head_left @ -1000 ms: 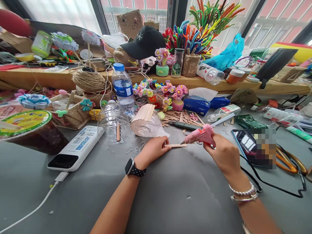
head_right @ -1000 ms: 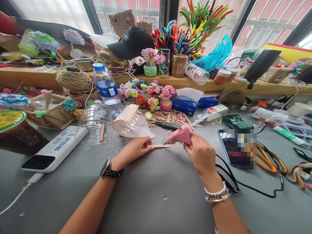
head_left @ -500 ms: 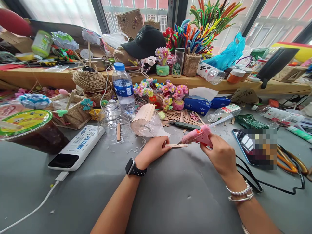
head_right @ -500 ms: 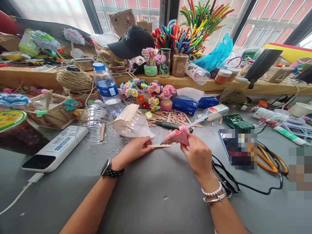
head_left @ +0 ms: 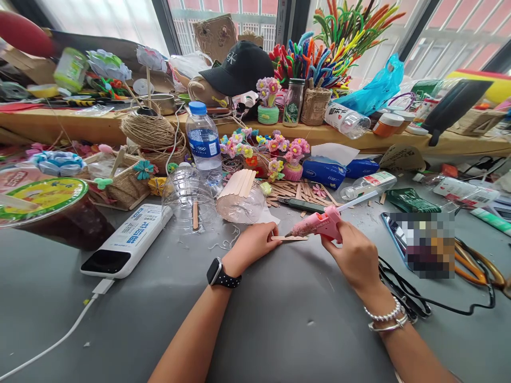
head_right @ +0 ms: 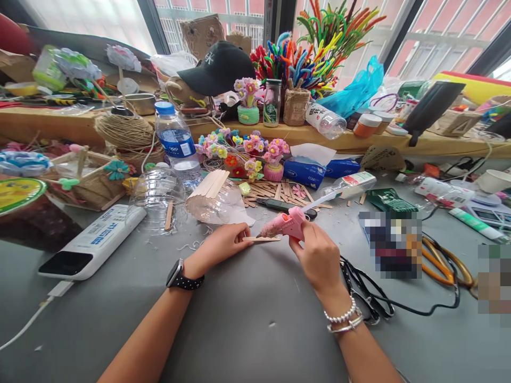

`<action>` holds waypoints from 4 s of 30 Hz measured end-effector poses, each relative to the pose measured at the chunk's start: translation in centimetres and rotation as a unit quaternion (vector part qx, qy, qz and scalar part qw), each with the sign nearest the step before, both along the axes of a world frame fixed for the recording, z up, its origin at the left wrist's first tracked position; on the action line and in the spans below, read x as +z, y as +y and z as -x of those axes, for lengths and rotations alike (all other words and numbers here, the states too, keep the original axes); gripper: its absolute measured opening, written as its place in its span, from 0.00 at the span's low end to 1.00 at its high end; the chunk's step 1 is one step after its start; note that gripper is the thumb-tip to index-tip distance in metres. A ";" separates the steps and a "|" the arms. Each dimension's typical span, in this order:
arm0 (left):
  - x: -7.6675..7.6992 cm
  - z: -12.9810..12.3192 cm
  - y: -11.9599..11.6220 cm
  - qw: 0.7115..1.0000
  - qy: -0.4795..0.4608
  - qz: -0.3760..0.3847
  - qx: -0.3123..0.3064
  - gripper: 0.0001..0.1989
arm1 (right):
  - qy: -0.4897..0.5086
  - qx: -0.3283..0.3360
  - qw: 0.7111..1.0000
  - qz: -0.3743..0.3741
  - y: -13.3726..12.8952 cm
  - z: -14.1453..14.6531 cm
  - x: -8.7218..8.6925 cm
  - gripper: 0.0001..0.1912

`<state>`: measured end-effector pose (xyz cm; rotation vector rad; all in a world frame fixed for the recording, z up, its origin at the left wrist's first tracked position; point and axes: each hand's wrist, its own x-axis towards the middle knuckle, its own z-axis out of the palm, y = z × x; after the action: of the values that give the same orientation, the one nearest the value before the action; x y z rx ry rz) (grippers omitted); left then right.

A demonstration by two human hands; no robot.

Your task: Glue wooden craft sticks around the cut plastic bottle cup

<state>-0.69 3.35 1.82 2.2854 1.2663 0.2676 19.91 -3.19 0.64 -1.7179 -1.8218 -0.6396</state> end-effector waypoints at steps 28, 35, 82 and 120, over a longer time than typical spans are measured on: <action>-0.2 0.0 0.0 1.000 -0.013 -0.004 -0.002 0.06 | -0.012 0.021 1.000 0.009 0.3 0.9 -0.2 0.06; -0.2 0.0 0.0 1.000 -0.008 -0.001 0.001 0.06 | -0.020 0.020 1.000 0.006 0.3 0.9 -0.3 0.06; -0.1 0.0 0.0 1.000 -0.006 -0.014 -0.006 0.07 | -0.009 0.019 1.000 0.007 0.1 0.4 -0.4 0.09; 0.0 0.0 0.0 1.000 0.000 -0.002 -0.001 0.09 | -0.041 0.015 0.999 -0.028 0.0 0.3 0.3 0.11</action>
<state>-0.67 3.33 1.85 2.2888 1.2653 0.2695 19.65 -3.21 0.96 -1.6458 -1.8642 -0.7523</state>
